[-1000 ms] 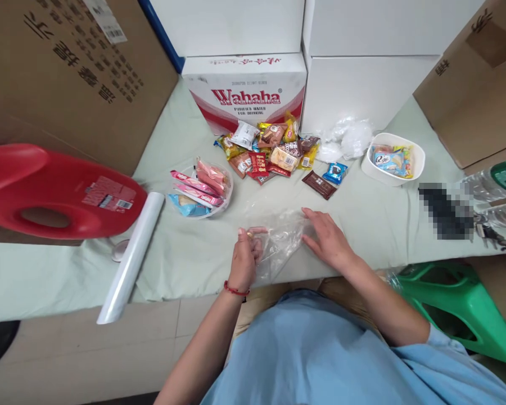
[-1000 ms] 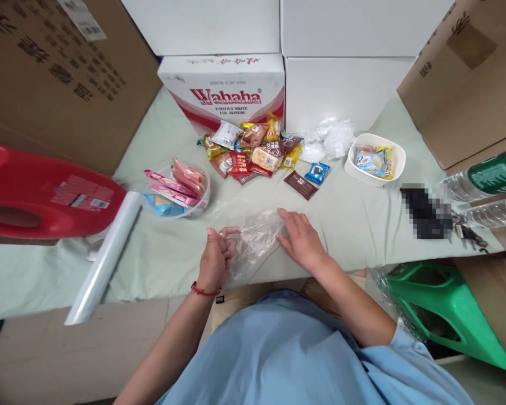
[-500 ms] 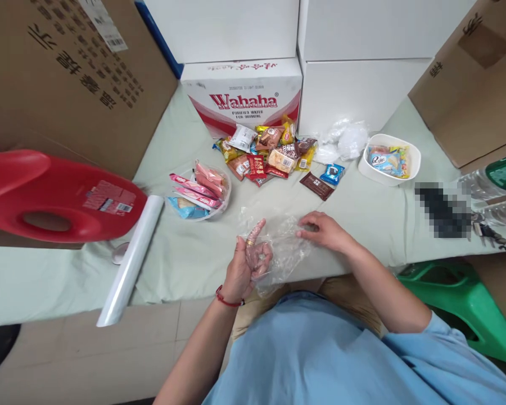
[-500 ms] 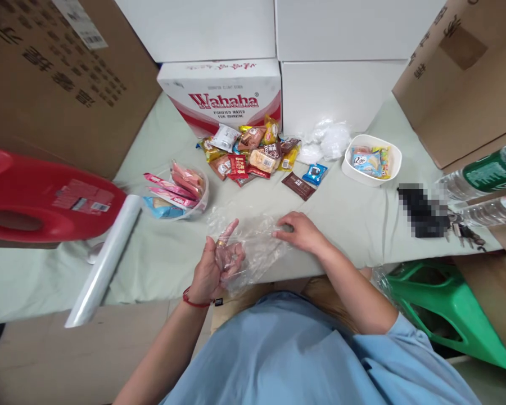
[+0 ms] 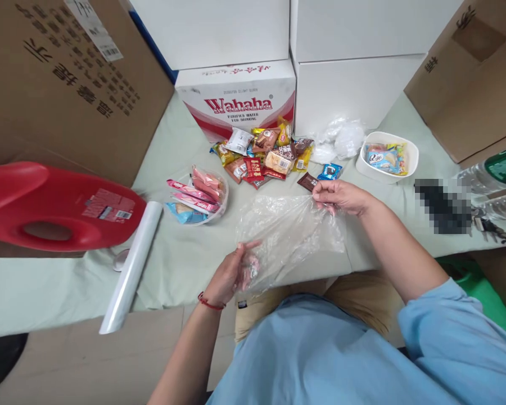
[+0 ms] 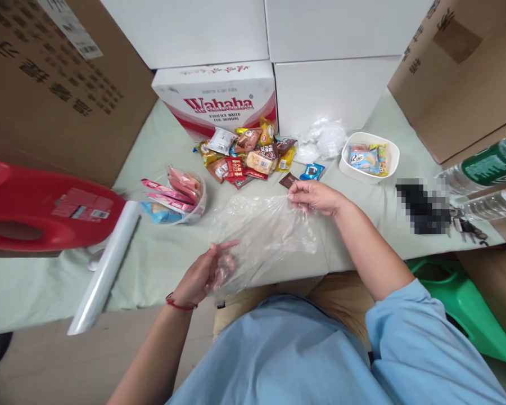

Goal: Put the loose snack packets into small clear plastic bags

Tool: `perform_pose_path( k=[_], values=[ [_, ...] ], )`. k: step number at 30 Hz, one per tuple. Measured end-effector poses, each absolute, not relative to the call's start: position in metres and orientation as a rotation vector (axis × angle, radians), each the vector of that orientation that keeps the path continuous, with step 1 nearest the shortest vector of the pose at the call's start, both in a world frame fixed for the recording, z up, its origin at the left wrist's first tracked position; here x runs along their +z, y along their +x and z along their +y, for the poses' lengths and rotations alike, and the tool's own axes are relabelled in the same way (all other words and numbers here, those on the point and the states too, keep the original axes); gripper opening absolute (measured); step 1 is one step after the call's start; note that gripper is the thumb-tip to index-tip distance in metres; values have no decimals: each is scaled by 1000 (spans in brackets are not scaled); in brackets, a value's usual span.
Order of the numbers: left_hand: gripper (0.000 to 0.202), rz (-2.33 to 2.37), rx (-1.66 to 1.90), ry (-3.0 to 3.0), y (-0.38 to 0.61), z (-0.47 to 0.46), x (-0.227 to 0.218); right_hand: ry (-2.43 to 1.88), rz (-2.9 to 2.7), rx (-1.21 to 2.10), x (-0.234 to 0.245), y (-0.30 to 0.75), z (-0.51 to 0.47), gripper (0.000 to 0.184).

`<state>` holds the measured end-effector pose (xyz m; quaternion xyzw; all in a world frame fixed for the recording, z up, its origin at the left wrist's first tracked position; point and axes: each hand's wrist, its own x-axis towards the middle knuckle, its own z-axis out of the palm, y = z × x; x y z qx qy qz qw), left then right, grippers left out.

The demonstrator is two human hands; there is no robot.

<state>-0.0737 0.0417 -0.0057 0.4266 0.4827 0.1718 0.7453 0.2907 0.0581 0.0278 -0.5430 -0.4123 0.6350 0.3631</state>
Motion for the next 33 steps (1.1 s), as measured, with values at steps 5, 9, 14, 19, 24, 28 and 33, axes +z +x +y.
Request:
perform_pose_path(
  k=[5, 9, 14, 19, 24, 28, 33],
  values=[
    [71, 1703, 826, 1545, -80, 47, -13, -1742, -1455, 1133, 7, 293, 104, 10],
    [38, 1732, 1086, 2416, -76, 42, -2, -1789, -1657, 297, 22, 277, 109, 14],
    [27, 1091, 609, 2830, -47, 57, -2, -1484, -1830, -10, 37, 235, 45, 25],
    [53, 1298, 209, 2667, -42, 85, -28, -1385, -2279, 306, -16, 230, -43, 37],
    [61, 1360, 94, 2629, -61, 79, -40, -1481, -2129, 660, -27, 276, -97, 35],
    [71, 1350, 96, 2679, -63, 66, -42, -1612, -1870, 646, 2, 299, -66, 25],
    [76, 1330, 84, 2694, -62, 65, -42, -1809, -1779, 146, 13, 278, 62, 29]
  ],
)
